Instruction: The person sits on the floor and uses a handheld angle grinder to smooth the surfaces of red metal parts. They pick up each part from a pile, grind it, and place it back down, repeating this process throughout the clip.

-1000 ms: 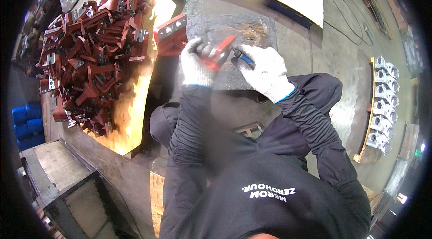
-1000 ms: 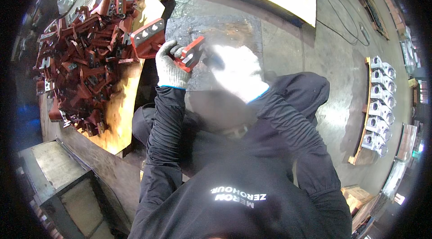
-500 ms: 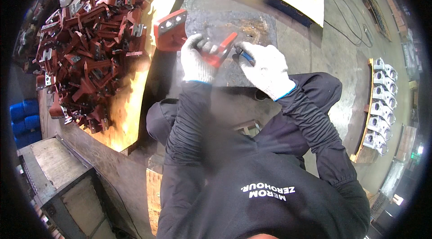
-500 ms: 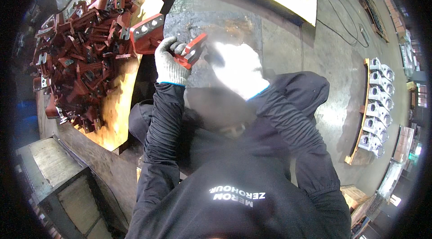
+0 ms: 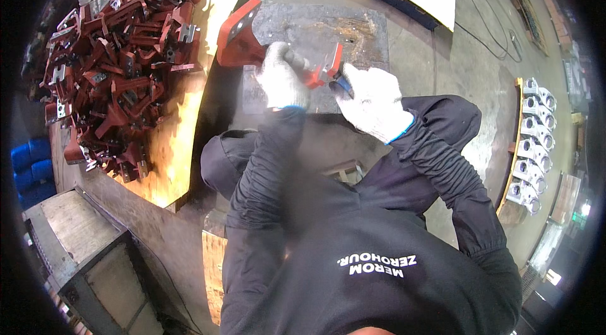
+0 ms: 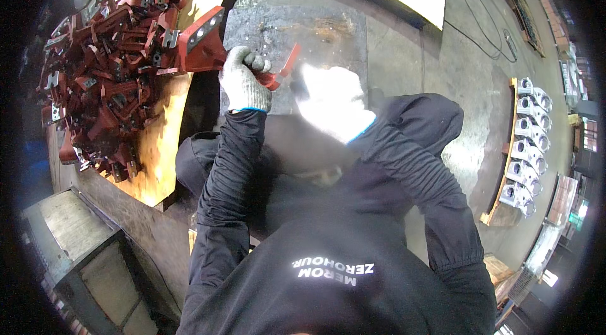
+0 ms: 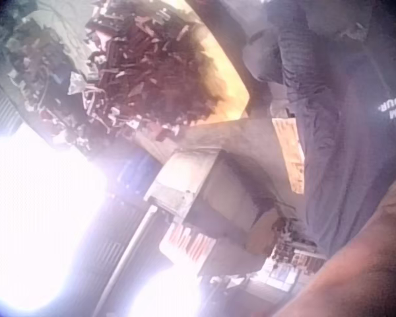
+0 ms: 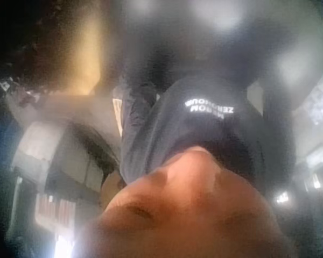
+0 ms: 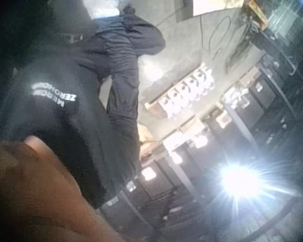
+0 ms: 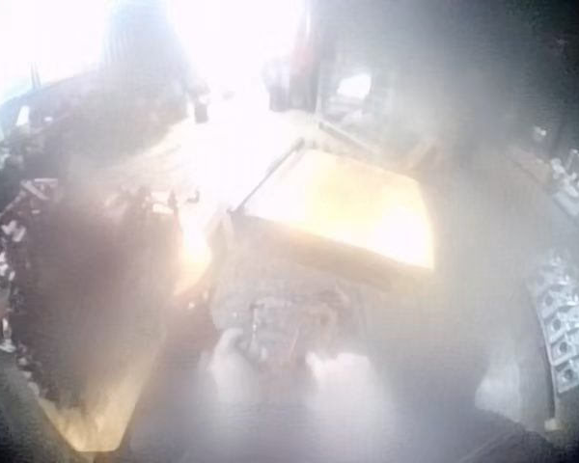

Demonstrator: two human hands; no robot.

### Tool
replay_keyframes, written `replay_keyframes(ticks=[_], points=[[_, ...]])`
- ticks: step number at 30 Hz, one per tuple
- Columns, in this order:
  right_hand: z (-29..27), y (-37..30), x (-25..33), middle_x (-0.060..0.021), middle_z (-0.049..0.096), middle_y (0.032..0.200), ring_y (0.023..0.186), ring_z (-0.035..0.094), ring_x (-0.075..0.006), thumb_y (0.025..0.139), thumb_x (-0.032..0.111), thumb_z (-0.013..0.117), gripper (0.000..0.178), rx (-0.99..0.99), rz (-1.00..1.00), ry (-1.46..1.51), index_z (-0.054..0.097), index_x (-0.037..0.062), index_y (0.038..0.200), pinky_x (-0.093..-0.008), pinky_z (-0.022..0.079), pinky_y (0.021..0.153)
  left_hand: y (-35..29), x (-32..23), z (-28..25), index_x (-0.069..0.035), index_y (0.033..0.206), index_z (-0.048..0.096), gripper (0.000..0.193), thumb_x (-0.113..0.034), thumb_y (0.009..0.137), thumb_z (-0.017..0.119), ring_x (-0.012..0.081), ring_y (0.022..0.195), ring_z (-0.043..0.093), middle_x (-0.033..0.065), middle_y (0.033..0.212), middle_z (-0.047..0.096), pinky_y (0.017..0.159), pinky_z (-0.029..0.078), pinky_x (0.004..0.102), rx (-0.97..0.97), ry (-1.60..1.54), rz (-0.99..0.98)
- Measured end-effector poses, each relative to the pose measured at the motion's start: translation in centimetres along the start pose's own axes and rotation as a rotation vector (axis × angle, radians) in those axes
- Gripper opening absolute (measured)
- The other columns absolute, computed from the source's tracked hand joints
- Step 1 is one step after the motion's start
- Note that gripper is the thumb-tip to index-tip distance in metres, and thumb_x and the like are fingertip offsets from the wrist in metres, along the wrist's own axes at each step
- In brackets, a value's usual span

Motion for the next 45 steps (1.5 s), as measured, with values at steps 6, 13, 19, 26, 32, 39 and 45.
replay_keyframes(ticks=[6, 13, 19, 26, 32, 39, 45], points=[[-7.7, 3.4, 0.9, -0.0158, 0.062, 0.069, 0.062, 0.064, -0.0283, 0.082, 0.023, 0.068, 0.025, 0.339, -0.05, 0.459, 0.064, 0.0008, 0.094, -0.0367, 0.05, 0.06, 1.3, 0.4, -1.7, -0.009, 0.074, 0.05, 0.013, -0.008, 0.081, 0.061, 0.0149, 0.048, 0.048, 0.0011, 0.059, 0.046, 0.046, 0.041, 0.0303, 0.02, 0.089, 0.157], [-9.2, 4.1, -4.3, -0.0154, 0.07, 0.09, 0.078, 0.068, -0.0223, 0.086, 0.023, 0.064, 0.037, 0.571, 0.197, 0.889, 0.064, -0.0013, 0.114, -0.0334, 0.053, 0.069, -1.5, -0.7, 1.1, -0.004, 0.076, 0.056, 0.005, -0.005, 0.081, 0.059, 0.0133, 0.049, 0.051, 0.0019, 0.062, 0.05, 0.046, 0.041, 0.0277, 0.303, 0.206, 0.068], [-8.6, 8.3, -12.9, 0.0003, 0.057, 0.069, 0.055, 0.051, -0.006, 0.09, 0.028, 0.064, 0.037, 0.43, 0.51, 0.843, 0.065, 0.0009, 0.116, -0.0234, 0.044, 0.05, -0.4, -0.4, 0.2, -0.008, 0.068, 0.042, 0.016, -0.008, 0.079, 0.053, 0.0148, 0.052, 0.041, 0.0016, 0.061, 0.037, 0.049, 0.034, 0.0286, 0.462, 0.487, 0.209], [-6.0, 10.7, -14.7, 0.0067, 0.047, 0.064, 0.051, 0.041, -0.0031, 0.09, 0.026, 0.066, 0.027, 0.292, 0.511, 0.957, 0.067, 0.0122, 0.112, -0.0209, 0.035, 0.046, -2.4, -11.1, -0.1, -0.01, 0.068, 0.052, 0.021, -0.016, 0.086, 0.062, 0.0148, 0.051, 0.046, 0.0018, 0.058, 0.047, 0.051, 0.042, 0.0301, 0.046, -0.047, 0.105], [-1.9, 8.7, -18.7, -0.0033, 0.058, 0.1, 0.075, 0.048, -0.0118, 0.094, 0.034, 0.059, 0.041, 0.388, 0.425, 1.061, 0.059, 0.0078, 0.126, -0.0272, 0.042, 0.063, -6.4, -20.9, -13.2, -0.009, 0.084, 0.053, 0.013, -0.018, 0.087, 0.061, 0.0185, 0.057, 0.054, 0.0016, 0.064, 0.047, 0.057, 0.05, 0.0333, -0.096, 0.215, 0.554], [-5.9, 7.8, -17.4, -0.0073, 0.061, 0.111, 0.084, 0.055, -0.0152, 0.095, 0.039, 0.056, 0.045, 0.523, 0.285, 0.648, 0.057, 0.0091, 0.129, -0.0241, 0.043, 0.065, -24.3, -13.7, -31.6, -0.024, 0.116, 0.047, 0.037, -0.009, 0.082, 0.051, 0.0259, 0.099, 0.048, 0.0059, 0.106, 0.046, 0.064, 0.052, 0.0637, -0.829, 0.038, 0.277], [0.4, 8.7, -19.7, -0.009, 0.061, 0.117, 0.1, 0.057, -0.0183, 0.096, 0.037, 0.055, 0.042, 0.4, -0.31, 0.649, 0.059, 0.0087, 0.128, -0.0285, 0.048, 0.079, -47.2, -3.3, -46.8, -0.013, 0.121, 0.05, 0.041, -0.025, 0.083, 0.056, 0.0248, 0.104, 0.054, 0.0112, 0.114, 0.053, 0.076, 0.051, 0.0527, -1.613, 0.126, 0.204]])
Point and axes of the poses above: each hand's wrist, its own y-axis towards the middle knuckle, its own z-axis out of the palm, x = y × z, the point moved 3 cm from there along y, towards the middle knuckle
